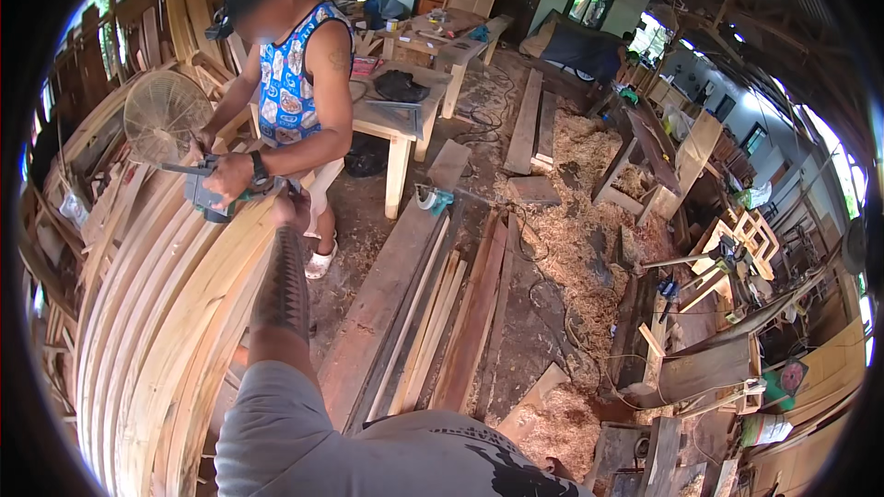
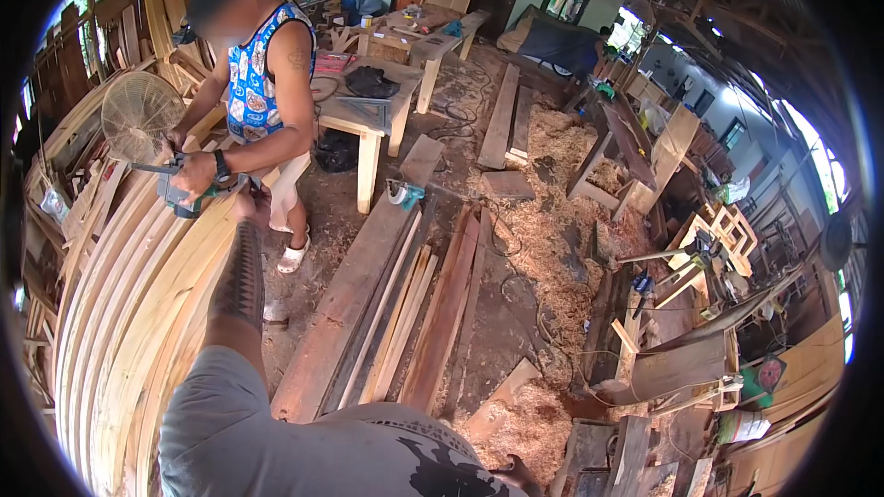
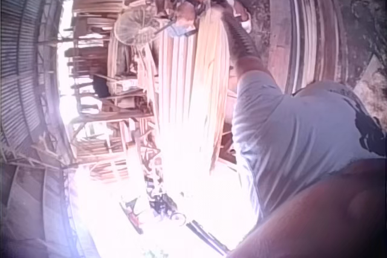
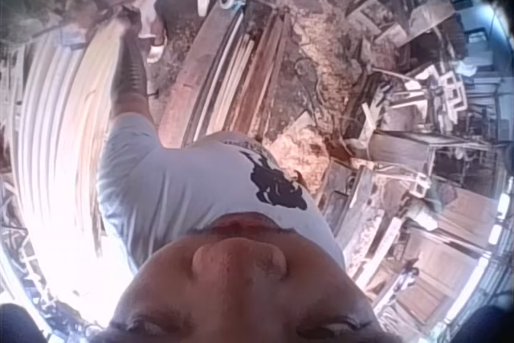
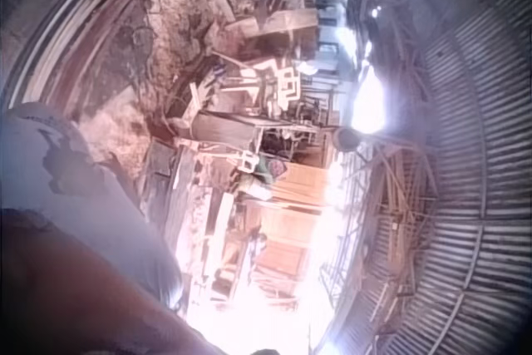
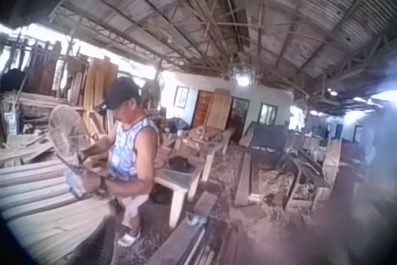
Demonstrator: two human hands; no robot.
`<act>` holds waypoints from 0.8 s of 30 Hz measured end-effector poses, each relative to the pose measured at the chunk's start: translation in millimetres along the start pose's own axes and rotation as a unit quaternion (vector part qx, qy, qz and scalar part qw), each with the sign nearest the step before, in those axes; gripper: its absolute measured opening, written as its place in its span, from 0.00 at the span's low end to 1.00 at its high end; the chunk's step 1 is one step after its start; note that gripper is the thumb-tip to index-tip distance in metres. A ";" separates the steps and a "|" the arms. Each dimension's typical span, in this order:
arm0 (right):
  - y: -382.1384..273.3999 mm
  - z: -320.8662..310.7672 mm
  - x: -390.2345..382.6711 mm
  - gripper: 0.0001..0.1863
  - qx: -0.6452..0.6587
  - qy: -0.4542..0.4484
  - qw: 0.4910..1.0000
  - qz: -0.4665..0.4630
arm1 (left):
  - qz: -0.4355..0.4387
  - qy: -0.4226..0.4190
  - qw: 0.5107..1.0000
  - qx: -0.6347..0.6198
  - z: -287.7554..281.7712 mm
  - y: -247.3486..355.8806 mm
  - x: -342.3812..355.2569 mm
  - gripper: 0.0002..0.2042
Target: The person removes metal blades and securing plates from an electric planer's cutter head by hand, handles the individual components, and then places them back onto the tool.
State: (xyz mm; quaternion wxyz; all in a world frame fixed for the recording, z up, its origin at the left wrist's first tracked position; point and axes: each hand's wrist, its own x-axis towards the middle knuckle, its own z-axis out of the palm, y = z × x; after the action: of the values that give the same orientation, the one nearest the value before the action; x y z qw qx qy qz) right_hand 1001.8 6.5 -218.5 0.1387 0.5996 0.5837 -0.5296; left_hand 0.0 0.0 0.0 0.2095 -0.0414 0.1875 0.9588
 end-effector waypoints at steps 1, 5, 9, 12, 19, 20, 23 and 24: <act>8.3 -5.6 4.1 0.65 -0.029 0.012 0.999 -0.013 | -0.006 0.004 1.000 -0.005 4.7 -4.0 -1.4 0.07; 21.0 -16.2 6.8 0.64 -0.077 0.039 0.996 -0.008 | -0.016 0.011 1.000 -0.010 18.3 -14.7 -5.3 0.07; -12.4 8.9 3.1 0.63 -0.019 0.004 1.000 0.012 | 0.010 0.021 1.000 0.017 16.7 14.2 -4.9 0.07; 17.1 0.1 12.5 0.64 -0.058 0.020 0.998 -0.003 | -0.005 0.023 1.000 0.006 23.3 4.7 -6.6 0.07; 78.7 -15.6 45.5 0.50 -0.084 0.030 0.995 -0.040 | -0.025 0.027 0.999 -0.014 8.3 -8.2 -5.7 0.05; 74.2 -7.7 46.8 0.51 -0.075 0.028 0.995 -0.062 | -0.031 0.018 0.999 -0.016 -0.8 -7.2 -2.5 0.05; 56.3 -8.5 28.8 0.54 -0.036 0.035 0.998 -0.043 | -0.019 -0.001 1.000 0.005 -64.9 -58.6 -15.0 0.07; 38.5 -5.4 29.8 0.56 -0.016 0.031 0.999 -0.036 | -0.025 0.004 0.999 0.022 -95.1 -72.0 -18.5 0.08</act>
State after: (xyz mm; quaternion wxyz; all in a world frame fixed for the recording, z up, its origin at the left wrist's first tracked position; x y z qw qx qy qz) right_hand 1029.7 16.4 -257.4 0.1115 0.5921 0.6174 -0.5058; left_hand 46.9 17.6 -109.8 0.2335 -0.0453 0.2082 0.9487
